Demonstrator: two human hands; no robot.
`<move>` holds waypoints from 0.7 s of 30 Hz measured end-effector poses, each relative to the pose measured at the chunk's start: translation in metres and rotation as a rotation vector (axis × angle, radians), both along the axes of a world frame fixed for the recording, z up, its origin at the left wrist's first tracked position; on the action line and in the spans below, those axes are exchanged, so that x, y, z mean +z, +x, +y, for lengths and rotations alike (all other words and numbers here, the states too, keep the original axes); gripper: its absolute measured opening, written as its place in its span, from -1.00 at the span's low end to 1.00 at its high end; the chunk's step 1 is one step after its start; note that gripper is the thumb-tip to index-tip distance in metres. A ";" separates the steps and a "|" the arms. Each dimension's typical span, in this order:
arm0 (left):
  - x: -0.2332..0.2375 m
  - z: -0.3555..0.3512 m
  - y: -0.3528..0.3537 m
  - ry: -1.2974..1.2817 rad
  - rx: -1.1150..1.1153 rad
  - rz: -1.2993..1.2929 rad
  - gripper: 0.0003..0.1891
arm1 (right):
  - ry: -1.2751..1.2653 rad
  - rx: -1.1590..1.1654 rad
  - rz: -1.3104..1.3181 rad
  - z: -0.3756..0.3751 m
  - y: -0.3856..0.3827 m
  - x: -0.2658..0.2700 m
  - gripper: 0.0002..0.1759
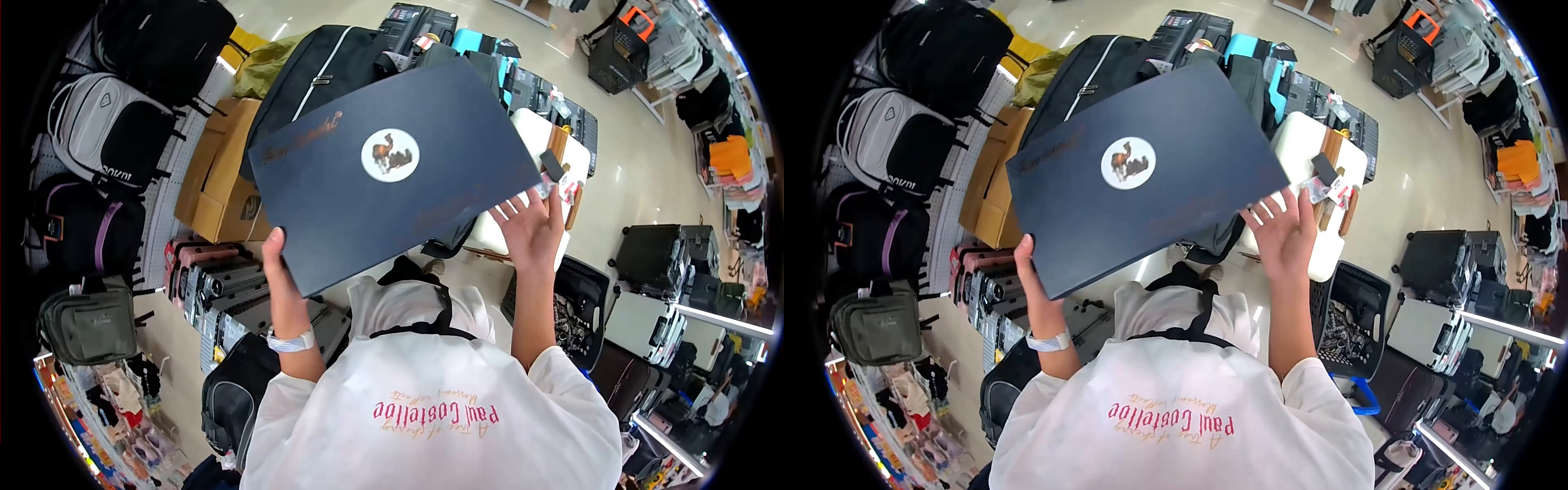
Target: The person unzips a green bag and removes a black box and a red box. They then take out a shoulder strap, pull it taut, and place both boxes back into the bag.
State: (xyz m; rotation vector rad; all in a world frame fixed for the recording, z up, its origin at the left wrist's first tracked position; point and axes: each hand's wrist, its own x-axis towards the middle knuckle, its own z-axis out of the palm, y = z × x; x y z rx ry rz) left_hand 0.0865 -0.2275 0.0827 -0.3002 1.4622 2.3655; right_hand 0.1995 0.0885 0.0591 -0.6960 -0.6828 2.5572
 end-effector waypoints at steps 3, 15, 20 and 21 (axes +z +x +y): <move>-0.014 0.041 0.007 0.010 -0.071 0.033 -0.25 | -0.015 -0.053 0.015 -0.005 0.003 -0.004 -0.20; -0.042 0.138 0.026 0.088 -0.599 0.081 0.26 | 0.256 -0.405 -0.307 0.036 0.007 0.008 -0.32; -0.085 0.144 0.014 -0.163 -0.669 0.268 -0.20 | 0.270 -0.363 -0.189 0.108 0.025 0.013 -0.36; -0.093 0.148 0.010 -0.220 -0.578 0.334 -0.39 | 0.274 -0.364 -0.190 0.118 0.027 0.014 -0.36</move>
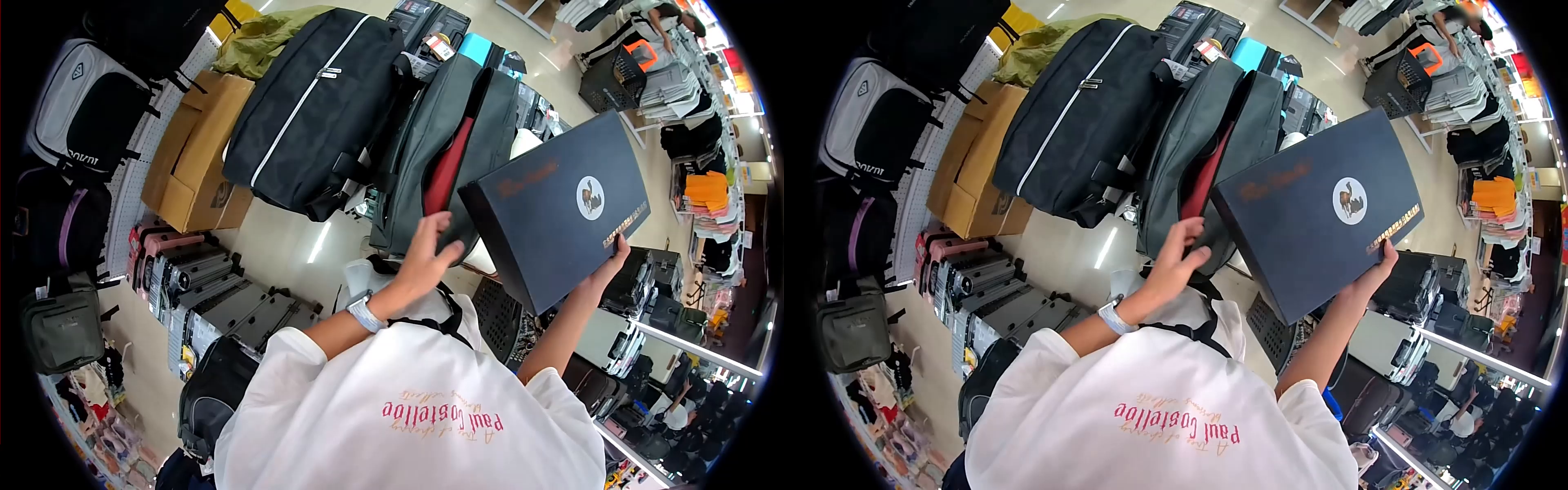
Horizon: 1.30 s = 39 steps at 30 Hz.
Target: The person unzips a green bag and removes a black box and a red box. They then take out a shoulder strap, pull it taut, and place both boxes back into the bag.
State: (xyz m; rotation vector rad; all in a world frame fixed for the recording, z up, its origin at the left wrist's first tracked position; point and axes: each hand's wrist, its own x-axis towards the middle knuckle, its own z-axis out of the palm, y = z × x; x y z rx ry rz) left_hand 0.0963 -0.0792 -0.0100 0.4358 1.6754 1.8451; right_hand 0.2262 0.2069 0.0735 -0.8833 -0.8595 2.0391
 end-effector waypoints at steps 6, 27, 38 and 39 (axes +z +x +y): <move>-0.005 0.026 -0.006 -0.217 -0.208 -0.021 -0.24 | -0.044 0.172 -0.037 0.022 -0.040 -0.002 -0.51; 0.007 0.012 -0.035 -0.351 0.143 0.884 -0.81 | 0.905 0.170 -0.804 0.009 -0.169 0.025 0.24; -0.026 0.017 -0.081 -0.721 0.419 0.545 -0.71 | 0.910 0.257 -1.164 -0.034 -0.190 0.027 0.46; -0.025 0.018 -0.081 -0.720 0.416 0.546 -0.71 | 0.895 0.301 -1.155 -0.040 -0.190 0.030 0.46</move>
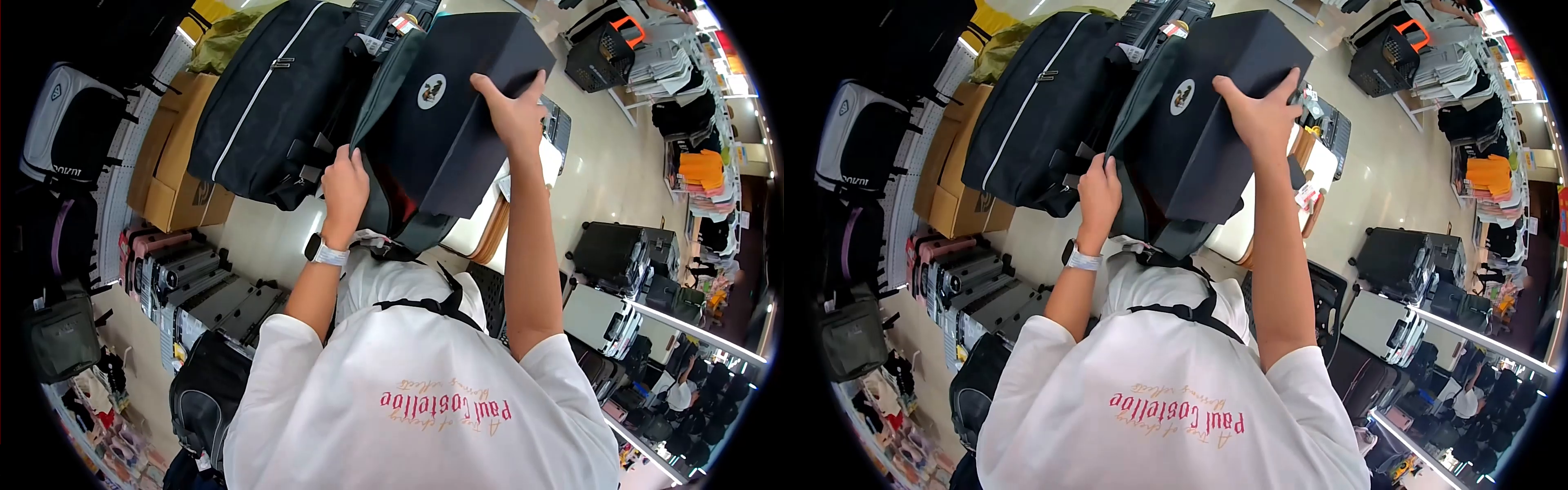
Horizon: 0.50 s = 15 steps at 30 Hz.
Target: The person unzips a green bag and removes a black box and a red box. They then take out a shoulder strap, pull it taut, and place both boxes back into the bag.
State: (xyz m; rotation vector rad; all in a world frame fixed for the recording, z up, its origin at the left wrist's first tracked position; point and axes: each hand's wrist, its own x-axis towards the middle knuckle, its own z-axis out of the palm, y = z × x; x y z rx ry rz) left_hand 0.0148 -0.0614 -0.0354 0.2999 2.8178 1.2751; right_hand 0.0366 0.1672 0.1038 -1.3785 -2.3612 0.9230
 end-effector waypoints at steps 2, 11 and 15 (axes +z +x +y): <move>0.001 0.002 0.000 0.025 0.047 0.028 -0.71 | -0.034 0.027 -0.011 -0.007 -0.001 0.001 0.47; 0.007 0.003 -0.004 -0.030 -0.033 0.021 -0.74 | -0.152 0.095 -0.200 -0.018 -0.004 -0.029 0.51; 0.004 -0.007 -0.009 0.069 -0.096 0.037 -0.74 | -0.244 0.087 -0.235 -0.007 -0.008 -0.053 0.48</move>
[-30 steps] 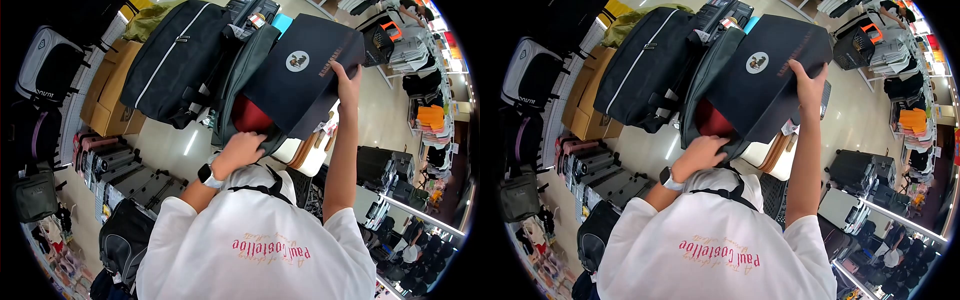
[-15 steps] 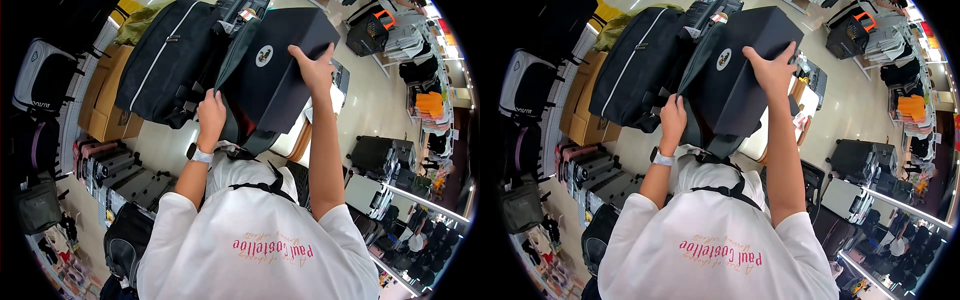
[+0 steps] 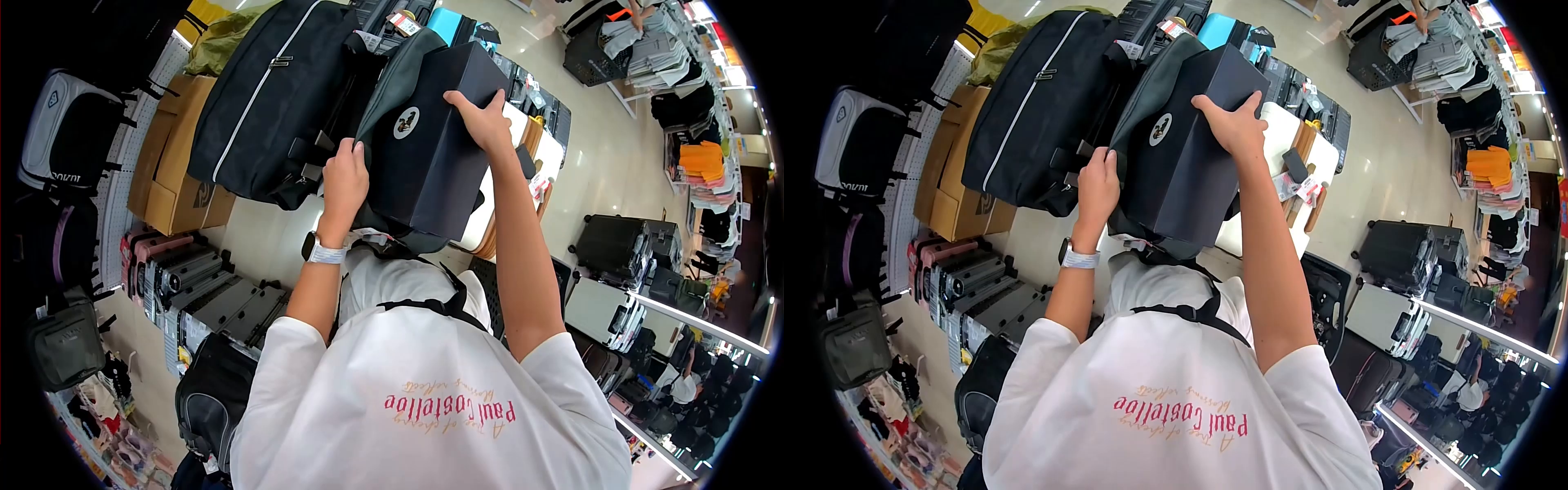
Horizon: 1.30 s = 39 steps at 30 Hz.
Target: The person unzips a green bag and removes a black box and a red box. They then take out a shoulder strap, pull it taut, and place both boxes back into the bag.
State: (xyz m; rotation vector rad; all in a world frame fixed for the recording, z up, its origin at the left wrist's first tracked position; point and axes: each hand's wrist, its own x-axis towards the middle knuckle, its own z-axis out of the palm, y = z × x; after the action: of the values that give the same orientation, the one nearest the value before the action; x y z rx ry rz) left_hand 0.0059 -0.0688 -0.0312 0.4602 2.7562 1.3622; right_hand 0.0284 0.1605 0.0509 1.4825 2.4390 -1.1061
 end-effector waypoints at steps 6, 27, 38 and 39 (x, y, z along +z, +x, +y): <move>0.000 -0.012 -0.012 -0.026 -0.154 -0.058 -0.72 | 0.006 -0.132 0.055 -0.011 -0.007 -0.006 0.44; 0.029 -0.027 0.018 0.139 -0.012 0.375 -0.83 | -0.218 -0.137 0.246 0.020 -0.005 -0.035 0.38; 0.049 -0.040 0.110 0.241 -0.141 -0.299 -0.87 | -0.256 -0.112 0.244 0.013 -0.025 -0.031 0.48; 0.037 -0.035 0.115 0.048 -0.209 -0.237 -0.73 | -0.257 -0.122 0.234 0.009 -0.025 -0.026 0.49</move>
State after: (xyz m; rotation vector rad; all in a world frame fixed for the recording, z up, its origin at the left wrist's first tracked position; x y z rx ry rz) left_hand 0.1212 -0.1039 0.0061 0.5338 2.4164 1.3390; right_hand 0.0036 0.1700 0.0244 1.5115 2.2553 -1.6324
